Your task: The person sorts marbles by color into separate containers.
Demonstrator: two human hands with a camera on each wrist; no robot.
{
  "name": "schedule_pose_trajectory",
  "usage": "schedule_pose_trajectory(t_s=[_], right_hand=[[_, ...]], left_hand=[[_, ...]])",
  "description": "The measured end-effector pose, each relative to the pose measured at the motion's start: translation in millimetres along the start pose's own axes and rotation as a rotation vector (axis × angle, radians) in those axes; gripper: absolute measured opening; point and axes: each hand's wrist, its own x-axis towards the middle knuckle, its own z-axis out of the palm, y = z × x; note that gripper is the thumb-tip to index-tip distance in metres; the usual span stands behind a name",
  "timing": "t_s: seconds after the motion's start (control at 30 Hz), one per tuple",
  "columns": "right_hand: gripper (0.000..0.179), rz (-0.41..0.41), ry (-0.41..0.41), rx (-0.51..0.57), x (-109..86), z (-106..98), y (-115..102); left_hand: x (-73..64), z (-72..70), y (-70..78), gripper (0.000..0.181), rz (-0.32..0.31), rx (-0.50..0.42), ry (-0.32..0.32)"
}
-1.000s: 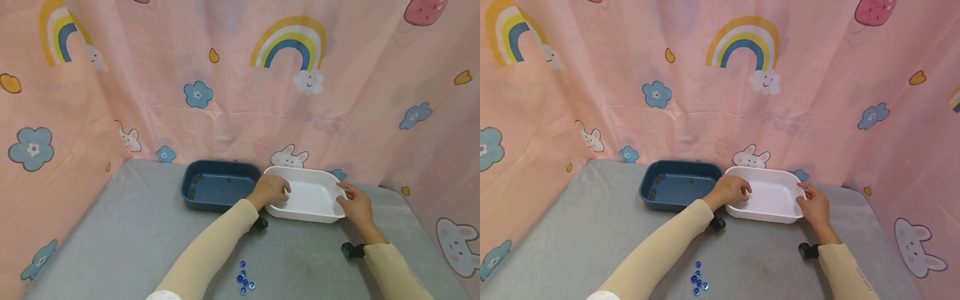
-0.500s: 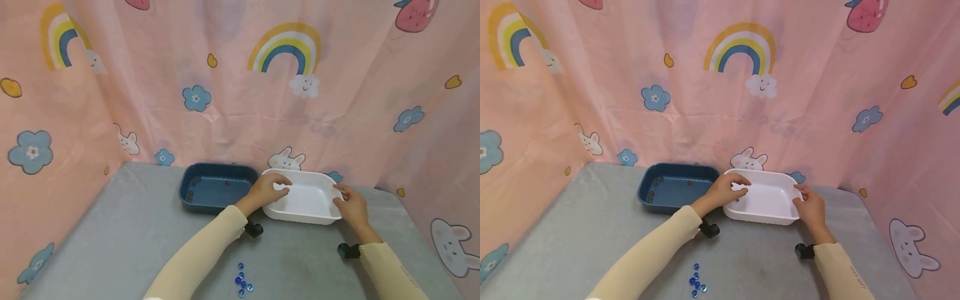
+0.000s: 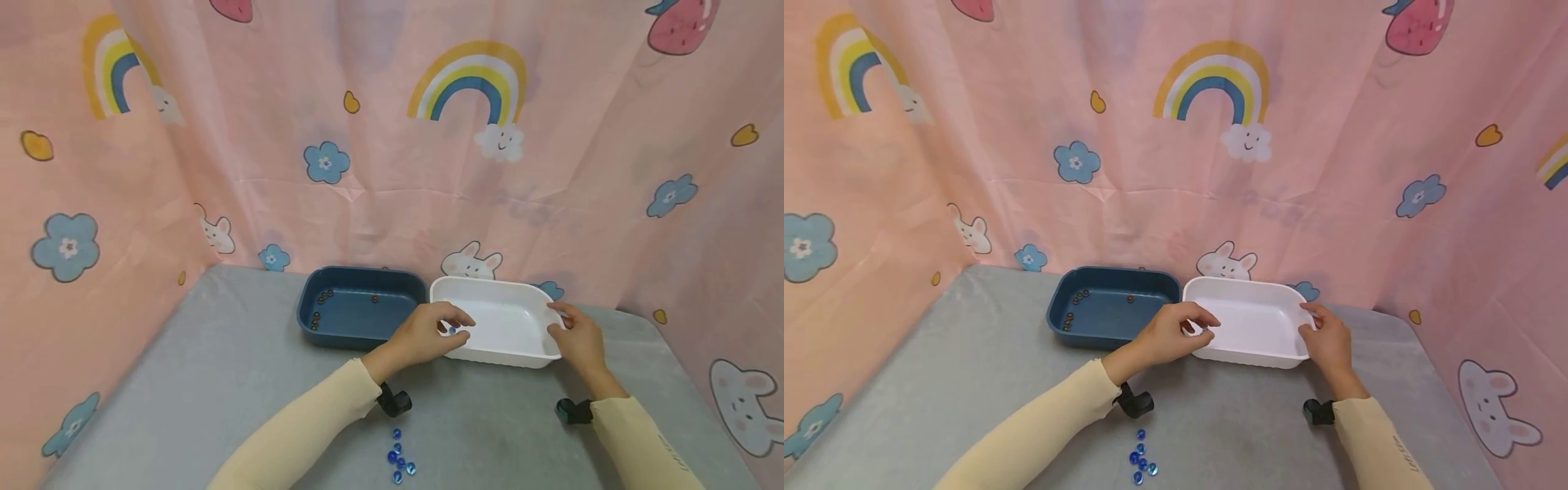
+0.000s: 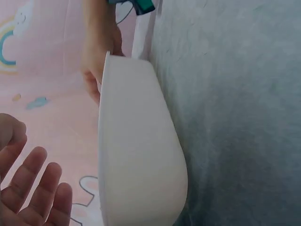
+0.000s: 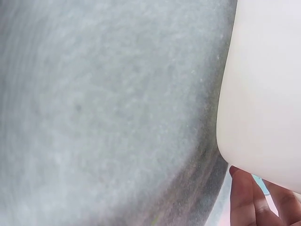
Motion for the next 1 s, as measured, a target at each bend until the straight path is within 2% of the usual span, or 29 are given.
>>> schedule_pose_trajectory(t_s=[0.17,0.37,0.7,1.0], right_hand=[[0.046,0.001,-0.006,0.001,-0.7,-1,0],[0.045,-0.017,-0.007,-0.008,-1.4,-1,-1],[0.045,-0.009,-0.015,-0.003,-2.5,-1,-2],[0.045,0.003,-0.026,0.011,-4.2,-3,-3]], left_hand=[[-13.1,-2.8,8.8,0.018,-0.013,-0.017,-0.045],[-28.1,-5.4,12.3,0.016,-0.049,-0.058,-0.091],[-50.3,-11.4,15.9,0.019,-0.093,-0.137,-0.115],[-68.8,-16.8,15.0,0.018,-0.128,-0.141,-0.15]])
